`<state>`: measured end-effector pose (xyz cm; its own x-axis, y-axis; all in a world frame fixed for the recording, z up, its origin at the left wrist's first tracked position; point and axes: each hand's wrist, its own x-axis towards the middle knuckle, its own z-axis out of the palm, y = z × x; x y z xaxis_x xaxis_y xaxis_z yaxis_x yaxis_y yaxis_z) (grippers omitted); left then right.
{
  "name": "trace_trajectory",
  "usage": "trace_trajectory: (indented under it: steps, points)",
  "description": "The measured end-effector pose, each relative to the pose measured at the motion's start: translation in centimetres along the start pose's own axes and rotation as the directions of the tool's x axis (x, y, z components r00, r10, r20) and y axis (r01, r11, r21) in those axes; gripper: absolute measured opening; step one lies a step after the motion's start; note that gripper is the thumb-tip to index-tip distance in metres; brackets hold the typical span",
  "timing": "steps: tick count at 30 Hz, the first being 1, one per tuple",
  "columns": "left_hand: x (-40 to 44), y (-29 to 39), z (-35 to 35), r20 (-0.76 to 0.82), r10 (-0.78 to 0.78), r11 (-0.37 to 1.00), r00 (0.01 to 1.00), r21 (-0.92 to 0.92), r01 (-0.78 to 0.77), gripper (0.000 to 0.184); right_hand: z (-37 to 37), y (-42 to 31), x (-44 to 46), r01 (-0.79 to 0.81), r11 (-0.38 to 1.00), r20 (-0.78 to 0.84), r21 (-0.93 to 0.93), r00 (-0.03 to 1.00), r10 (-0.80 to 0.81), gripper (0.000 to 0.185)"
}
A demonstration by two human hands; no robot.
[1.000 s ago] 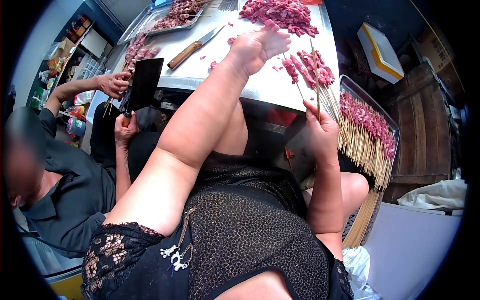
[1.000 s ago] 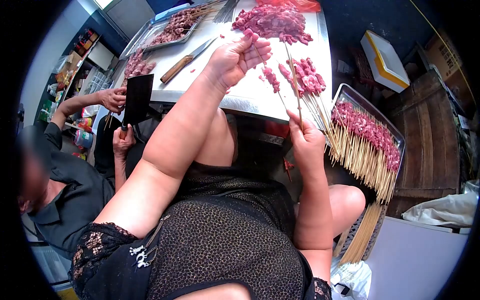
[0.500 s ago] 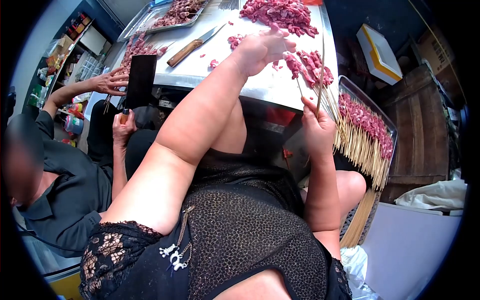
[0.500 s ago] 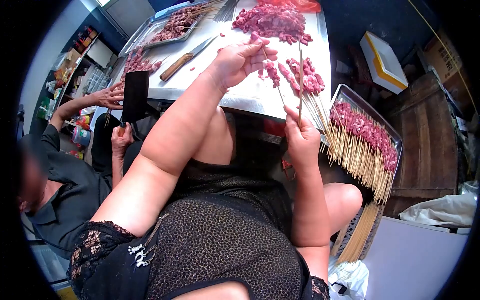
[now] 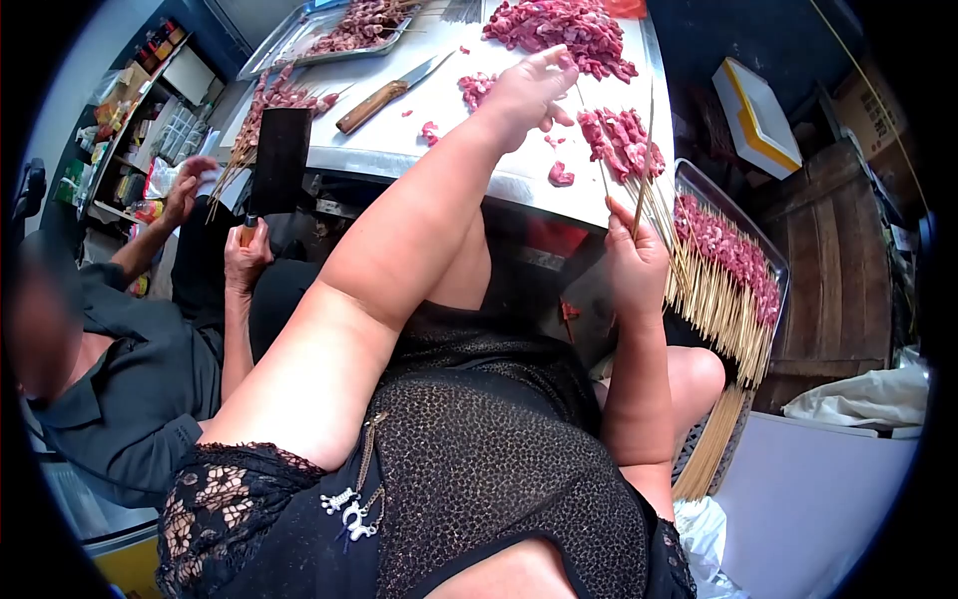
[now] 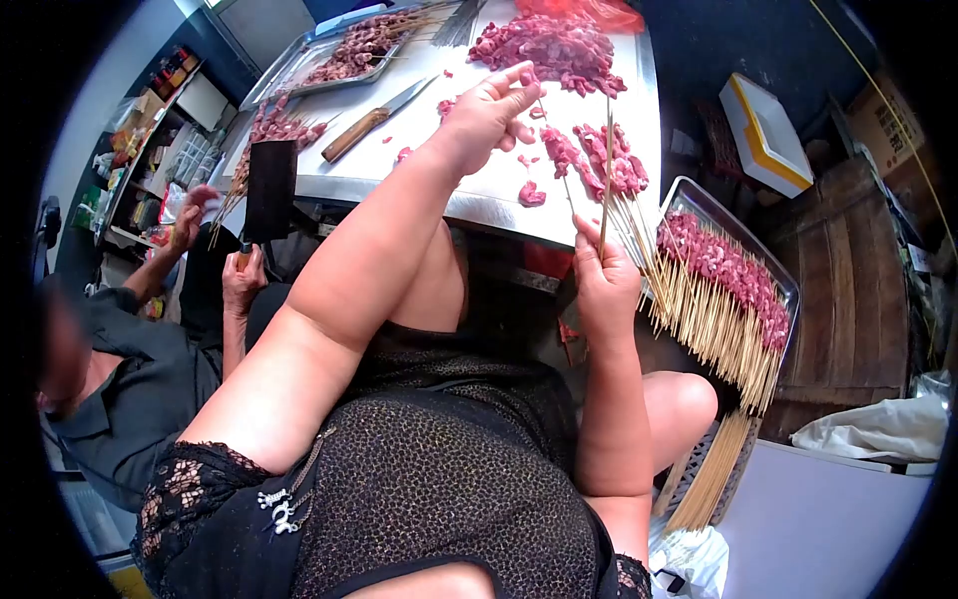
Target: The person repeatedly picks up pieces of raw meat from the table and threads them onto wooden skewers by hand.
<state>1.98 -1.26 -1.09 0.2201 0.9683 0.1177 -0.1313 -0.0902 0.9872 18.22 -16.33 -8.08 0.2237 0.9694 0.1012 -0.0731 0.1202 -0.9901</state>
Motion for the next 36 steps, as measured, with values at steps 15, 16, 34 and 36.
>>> trace_trajectory:
  steps: [15, 16, 34, 36]
  points:
    - [0.6, -0.4, -1.8, 0.075, -0.058, 0.941, 0.996, -0.328, 0.08, 0.038, -0.8, 0.7, -0.4, -0.01, 0.98, 0.02, -0.199, 1.0, 0.014, 0.022]
    - [0.6, -0.3, -1.8, 0.054, -0.093, 0.934, 0.994, -0.342, 0.106, 0.033, -0.7, 0.7, -0.5, -0.008, 0.98, 0.02, -0.199, 1.0, 0.012, 0.022]
    - [-0.2, 0.3, -1.5, 0.071, -0.077, 0.924, 0.994, -0.37, 0.098, 0.028, 0.1, -0.4, -1.0, 0.04, 0.963, -0.001, -0.266, 0.999, -0.042, 0.022]
    - [-0.3, 0.4, -1.4, 0.093, -0.07, 0.91, 0.993, -0.403, 0.102, 0.032, 0.2, 0.5, -0.7, 0.085, 0.978, 0.024, -0.191, 0.996, -0.082, 0.022]
